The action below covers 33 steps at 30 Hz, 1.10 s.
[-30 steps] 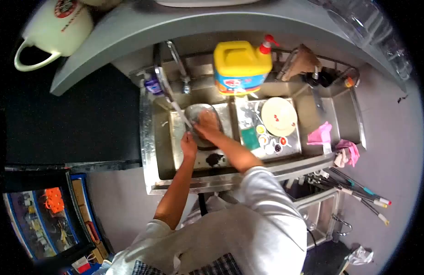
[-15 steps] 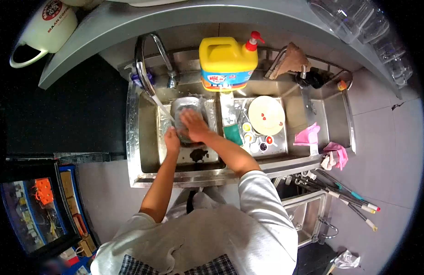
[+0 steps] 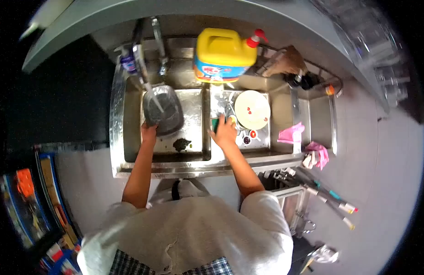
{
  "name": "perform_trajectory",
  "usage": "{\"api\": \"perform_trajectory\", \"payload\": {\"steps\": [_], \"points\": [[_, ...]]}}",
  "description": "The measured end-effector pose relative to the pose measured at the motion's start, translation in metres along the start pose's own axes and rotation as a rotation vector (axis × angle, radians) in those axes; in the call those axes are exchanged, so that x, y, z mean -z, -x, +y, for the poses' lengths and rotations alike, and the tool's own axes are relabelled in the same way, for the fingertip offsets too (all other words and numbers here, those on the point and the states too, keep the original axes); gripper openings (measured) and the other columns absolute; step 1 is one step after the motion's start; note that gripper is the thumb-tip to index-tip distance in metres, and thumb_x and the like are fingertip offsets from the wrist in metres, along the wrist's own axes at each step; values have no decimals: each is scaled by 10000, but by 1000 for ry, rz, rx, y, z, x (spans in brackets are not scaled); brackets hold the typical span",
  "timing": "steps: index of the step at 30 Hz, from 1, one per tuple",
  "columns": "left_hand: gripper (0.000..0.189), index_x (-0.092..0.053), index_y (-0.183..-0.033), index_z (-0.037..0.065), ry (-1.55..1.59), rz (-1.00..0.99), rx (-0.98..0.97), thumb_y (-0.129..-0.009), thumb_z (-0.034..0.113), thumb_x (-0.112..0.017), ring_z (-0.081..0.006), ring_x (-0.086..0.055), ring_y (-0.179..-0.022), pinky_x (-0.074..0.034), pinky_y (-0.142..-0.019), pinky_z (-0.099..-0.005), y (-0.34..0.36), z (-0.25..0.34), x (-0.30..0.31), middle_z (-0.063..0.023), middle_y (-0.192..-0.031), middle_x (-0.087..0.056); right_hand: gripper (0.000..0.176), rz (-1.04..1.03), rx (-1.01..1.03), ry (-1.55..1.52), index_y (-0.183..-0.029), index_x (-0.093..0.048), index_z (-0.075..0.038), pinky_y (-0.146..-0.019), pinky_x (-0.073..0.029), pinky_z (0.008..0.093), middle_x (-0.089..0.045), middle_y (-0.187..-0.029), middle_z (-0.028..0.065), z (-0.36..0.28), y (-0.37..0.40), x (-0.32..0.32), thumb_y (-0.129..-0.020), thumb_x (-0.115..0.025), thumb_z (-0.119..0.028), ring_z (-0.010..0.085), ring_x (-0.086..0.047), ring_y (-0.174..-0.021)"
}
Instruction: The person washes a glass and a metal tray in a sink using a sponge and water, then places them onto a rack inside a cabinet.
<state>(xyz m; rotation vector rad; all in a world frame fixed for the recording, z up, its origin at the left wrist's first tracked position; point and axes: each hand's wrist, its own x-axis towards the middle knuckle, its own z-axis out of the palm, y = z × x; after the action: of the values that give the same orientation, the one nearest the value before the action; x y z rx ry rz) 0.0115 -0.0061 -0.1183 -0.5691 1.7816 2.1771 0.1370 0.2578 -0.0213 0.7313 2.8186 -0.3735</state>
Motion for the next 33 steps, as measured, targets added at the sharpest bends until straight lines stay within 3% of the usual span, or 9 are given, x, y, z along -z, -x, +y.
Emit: {"api": "perform_trajectory", "payload": {"steps": [6, 10, 13, 17, 19, 23, 25, 29, 33], "points": [[526, -384, -1340, 126, -50, -58, 403, -857, 89, -589, -226, -510, -1078, -438, -855, -404, -3, 1, 12, -86, -1215, -539, 703, 187, 48, -237, -1364, -323, -41, -869, -448, 478, -449, -1167, 270, 14, 5, -22, -741, -624, -169, 436, -511, -1021], [499, -363, -1356, 187, 160, -387, 403, -898, 180, -563, -238, -481, -1132, -429, -872, -444, -19, -73, 46, -79, -1250, -512, 663, 292, 156, -483, -1366, -335, 4, -983, -377, 432, -436, -1265, 262, -6, 6, -4, -761, -578, -115, 420, -465, -1132], [515, -341, -1390, 180, -24, -168, 533, -926, 266, -546, -256, -448, -1197, -405, -935, -420, 64, 29, 10, -89, -1320, -479, 672, 187, 444, -323, -1393, -328, -45, -997, -366, 443, -349, -1385, 272, -60, 5, 4, -765, -564, -84, 419, -428, -1197], [573, -298, -1432, 128, -100, -229, 386, -950, 362, -499, -258, -388, -1265, -330, -1019, -360, 72, -20, 19, -102, -1394, -420, 633, -192, 425, -146, -1416, -299, -69, -999, -335, 535, -212, -1493, 188, -107, -4, -45, -834, -537, -145, 401, -289, -1322], [642, -261, -1447, 67, -346, -359, 202, -953, 412, -483, -237, -356, -1287, -276, -1053, -339, 79, -27, 19, -106, -1408, -404, 623, -166, 358, -73, -1415, -277, -32, -1032, -305, 519, -198, -1499, 181, -114, -12, -67, -856, -524, -153, 398, -265, -1340], [606, -320, -1420, 50, -143, -277, 25, -968, 440, -428, -206, -378, -1264, -284, -1048, -303, 71, -24, 11, -115, -1394, -419, 597, -184, 580, -324, -1394, -265, 49, -1081, -253, 488, -223, -1476, 232, -132, 4, -102, -873, -477, -151, 408, -258, -1346], [635, -333, -1412, 45, -163, -206, 217, -957, 478, -425, -221, -382, -1263, -284, -1052, -313, 73, 3, 16, -115, -1391, -424, 566, -238, 797, -183, -1391, -273, 56, -1080, -256, 488, -259, -1450, 263, -123, 32, -60, -887, -435, -146, 417, -272, -1336], [665, -339, -1394, -5, -243, -264, 85, -952, 483, -432, -243, -352, -1296, -265, -1065, -319, 73, -23, 11, -134, -1417, -390, 549, -41, 450, -195, -1360, -339, 53, -1090, -240, 461, -289, -1449, 233, -95, -33, -99, -850, -451, -115, 428, -306, -1310], [554, -360, -1383, -10, -84, -161, 91, -986, 375, -396, -191, -387, -1263, -270, -1060, -297, 72, -11, -9, -117, -1382, -437, 568, -117, 744, -203, -1354, -354, 43, -1101, -248, 418, -344, -1414, 223, -126, 2, -84, -824, -498, -99, 419, -258, -1339]]}}
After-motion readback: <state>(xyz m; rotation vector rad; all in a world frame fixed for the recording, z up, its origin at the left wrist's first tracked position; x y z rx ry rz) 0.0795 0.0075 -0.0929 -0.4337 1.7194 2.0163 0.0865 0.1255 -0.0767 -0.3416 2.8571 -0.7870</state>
